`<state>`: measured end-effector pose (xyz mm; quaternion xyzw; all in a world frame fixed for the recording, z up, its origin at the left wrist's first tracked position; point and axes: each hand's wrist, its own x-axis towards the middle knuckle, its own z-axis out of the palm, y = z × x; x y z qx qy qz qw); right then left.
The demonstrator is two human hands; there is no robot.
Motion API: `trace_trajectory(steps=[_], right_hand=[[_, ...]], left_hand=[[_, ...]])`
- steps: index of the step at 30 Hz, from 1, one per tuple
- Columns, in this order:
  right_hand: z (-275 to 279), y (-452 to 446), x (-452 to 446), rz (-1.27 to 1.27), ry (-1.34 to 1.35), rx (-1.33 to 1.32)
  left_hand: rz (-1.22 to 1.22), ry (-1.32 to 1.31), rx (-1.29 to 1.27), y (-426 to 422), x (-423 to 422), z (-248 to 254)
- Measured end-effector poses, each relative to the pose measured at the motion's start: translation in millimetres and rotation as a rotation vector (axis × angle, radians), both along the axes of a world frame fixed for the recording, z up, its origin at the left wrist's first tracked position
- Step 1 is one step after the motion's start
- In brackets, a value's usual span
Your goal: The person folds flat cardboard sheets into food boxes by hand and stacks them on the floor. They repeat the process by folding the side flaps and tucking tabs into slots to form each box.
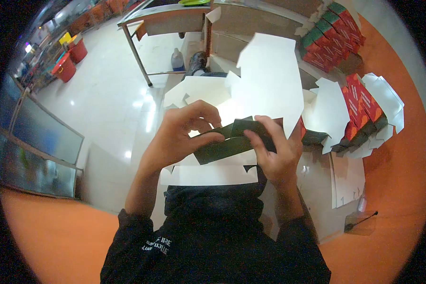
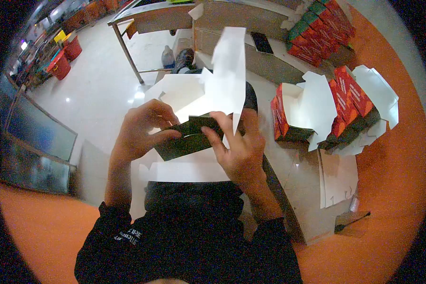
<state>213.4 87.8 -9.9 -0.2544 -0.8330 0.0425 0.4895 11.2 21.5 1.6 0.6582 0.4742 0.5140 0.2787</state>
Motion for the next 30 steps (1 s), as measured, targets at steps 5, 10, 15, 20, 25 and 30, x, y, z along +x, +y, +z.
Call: trace_trajectory(steps=[5,10,15,20,25,30], right_hand=[[7,-5,5,0.174,-0.137,-0.236],[10,-6,-3,0.189,-0.240,-0.145],[12,12,5,0.213,-0.162,-0.232],[6,68,47,0.465,0.212,-0.402],[27,68,54,0.007,-0.085,-0.040],[29,-12,14,0.432,-0.257,-0.204]], left_hand=[[-0.026,0.024,-0.010,-1,-1,4],[0.047,-0.002,0.063,-1,3,3],[-0.086,-0.136,0.193,0,3,5],[-0.233,0.400,0.047,-21,-39,1],[-0.139,0.454,-0.058,-21,-22,0],[-0.174,0.424,0.030,-1,16,9]])
